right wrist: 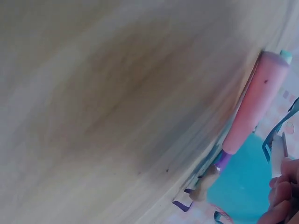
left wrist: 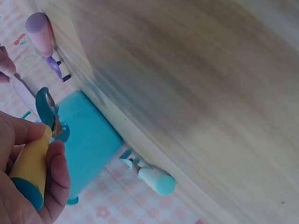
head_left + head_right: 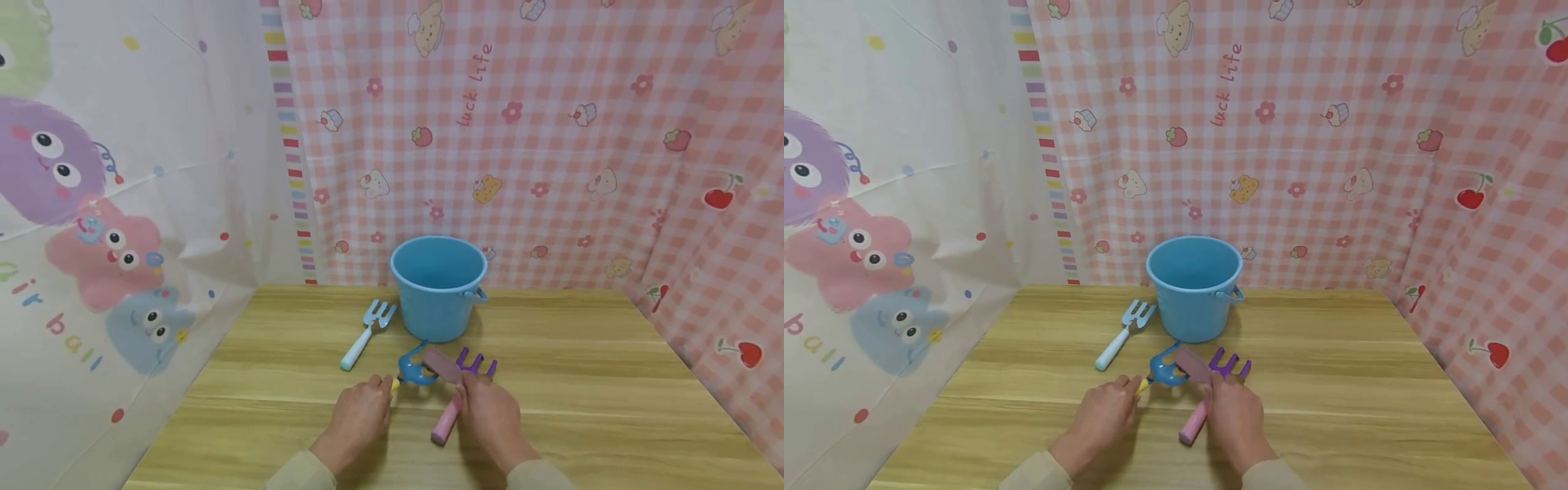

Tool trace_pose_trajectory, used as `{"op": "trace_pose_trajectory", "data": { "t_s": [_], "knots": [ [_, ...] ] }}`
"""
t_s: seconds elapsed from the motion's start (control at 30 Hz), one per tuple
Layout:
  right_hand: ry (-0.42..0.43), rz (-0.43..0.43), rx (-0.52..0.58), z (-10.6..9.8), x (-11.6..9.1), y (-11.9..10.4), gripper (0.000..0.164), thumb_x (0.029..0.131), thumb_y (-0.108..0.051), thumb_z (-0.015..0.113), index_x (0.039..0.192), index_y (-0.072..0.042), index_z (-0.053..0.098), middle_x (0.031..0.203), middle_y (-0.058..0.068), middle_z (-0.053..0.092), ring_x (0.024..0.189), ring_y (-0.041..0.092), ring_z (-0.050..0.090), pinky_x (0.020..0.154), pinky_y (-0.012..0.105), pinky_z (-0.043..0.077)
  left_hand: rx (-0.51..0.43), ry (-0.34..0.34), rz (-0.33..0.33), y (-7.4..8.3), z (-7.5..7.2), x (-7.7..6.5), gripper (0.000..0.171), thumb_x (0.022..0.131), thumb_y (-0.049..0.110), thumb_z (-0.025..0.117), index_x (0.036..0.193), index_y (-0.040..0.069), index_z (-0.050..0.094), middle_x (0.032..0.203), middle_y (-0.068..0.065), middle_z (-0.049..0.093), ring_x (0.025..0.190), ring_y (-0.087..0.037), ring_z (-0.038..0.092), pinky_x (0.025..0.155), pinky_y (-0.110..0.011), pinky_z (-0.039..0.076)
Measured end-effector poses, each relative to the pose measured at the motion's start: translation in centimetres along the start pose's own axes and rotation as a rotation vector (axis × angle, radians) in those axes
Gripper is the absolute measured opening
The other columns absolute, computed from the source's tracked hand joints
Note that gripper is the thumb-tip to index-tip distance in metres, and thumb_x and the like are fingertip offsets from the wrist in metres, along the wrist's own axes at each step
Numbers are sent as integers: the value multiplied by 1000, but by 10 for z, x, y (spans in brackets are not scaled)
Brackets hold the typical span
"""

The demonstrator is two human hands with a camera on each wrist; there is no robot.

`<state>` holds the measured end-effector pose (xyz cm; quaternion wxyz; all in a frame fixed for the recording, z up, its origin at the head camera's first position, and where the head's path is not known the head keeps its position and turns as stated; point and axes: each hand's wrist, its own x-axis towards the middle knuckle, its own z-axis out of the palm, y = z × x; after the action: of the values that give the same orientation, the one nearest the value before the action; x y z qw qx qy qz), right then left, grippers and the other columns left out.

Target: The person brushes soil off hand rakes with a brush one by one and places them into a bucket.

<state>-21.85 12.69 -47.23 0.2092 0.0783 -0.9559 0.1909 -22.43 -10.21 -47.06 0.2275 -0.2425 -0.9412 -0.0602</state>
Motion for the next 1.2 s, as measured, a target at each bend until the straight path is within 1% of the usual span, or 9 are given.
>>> {"op": "trace_pose_trajectory", "data": {
  "t_s": [0.13,0.33,0.43,0.53,0.6,0.77,0.87,1.07,1.2],
  "knots": [
    [12,20,32,-4,2,0,18,92,-17,68,107,-7,71,91,13,72,75,36,69,62,50,53,-4,-6,-6,0,0,2,16,82,9,71,96,4,64,72,-3,56,53,-16,54,43,-28,42],
    [-57,56,209,-2,2,-11,6,93,-18,68,94,-12,71,78,2,68,71,30,67,59,47,50,-15,-14,-10,1,-1,4,16,81,9,72,94,4,63,72,-2,55,54,-16,54,44,-29,42],
    [-76,82,188,3,-2,-11,12,95,-19,66,99,-10,71,82,6,70,73,33,68,58,48,51,-13,-8,-3,3,-3,5,17,81,10,72,94,5,63,72,-2,55,54,-17,55,44,-31,43],
    [-42,91,117,6,-6,-4,19,95,-19,64,108,-6,71,94,15,72,77,40,68,60,52,52,-5,-8,-1,4,-4,5,17,80,11,73,94,5,64,72,-2,55,54,-17,55,44,-30,42],
    [-15,57,55,7,-7,1,22,95,-18,64,111,-4,70,99,17,71,77,40,68,61,53,53,1,-15,-5,4,-4,5,18,80,10,74,94,5,64,72,-2,55,54,-17,55,43,-30,42],
    [27,-42,-41,5,-6,9,26,92,-17,68,113,-3,68,94,14,70,70,33,67,57,46,54,2,-22,-7,1,-2,4,17,81,10,73,93,5,64,73,-2,55,54,-16,55,43,-29,41],
    [16,-22,7,1,-2,9,20,91,-16,69,109,-5,70,89,13,71,70,33,67,57,47,53,0,-10,-6,0,-1,3,16,80,9,73,93,4,64,73,-2,56,54,-17,55,43,-30,42],
    [0,40,182,-1,1,1,7,92,-15,68,97,-11,71,86,9,72,74,32,68,62,49,52,-1,1,-6,1,-1,5,17,80,10,73,94,4,64,73,-3,56,54,-18,56,43,-31,42],
    [-16,62,171,1,-2,0,5,92,-16,69,87,-14,68,82,6,69,69,29,66,54,45,49,10,-3,-12,1,-2,6,18,82,12,72,97,3,65,74,-3,58,56,-19,58,44,-31,44]
  ]
}}
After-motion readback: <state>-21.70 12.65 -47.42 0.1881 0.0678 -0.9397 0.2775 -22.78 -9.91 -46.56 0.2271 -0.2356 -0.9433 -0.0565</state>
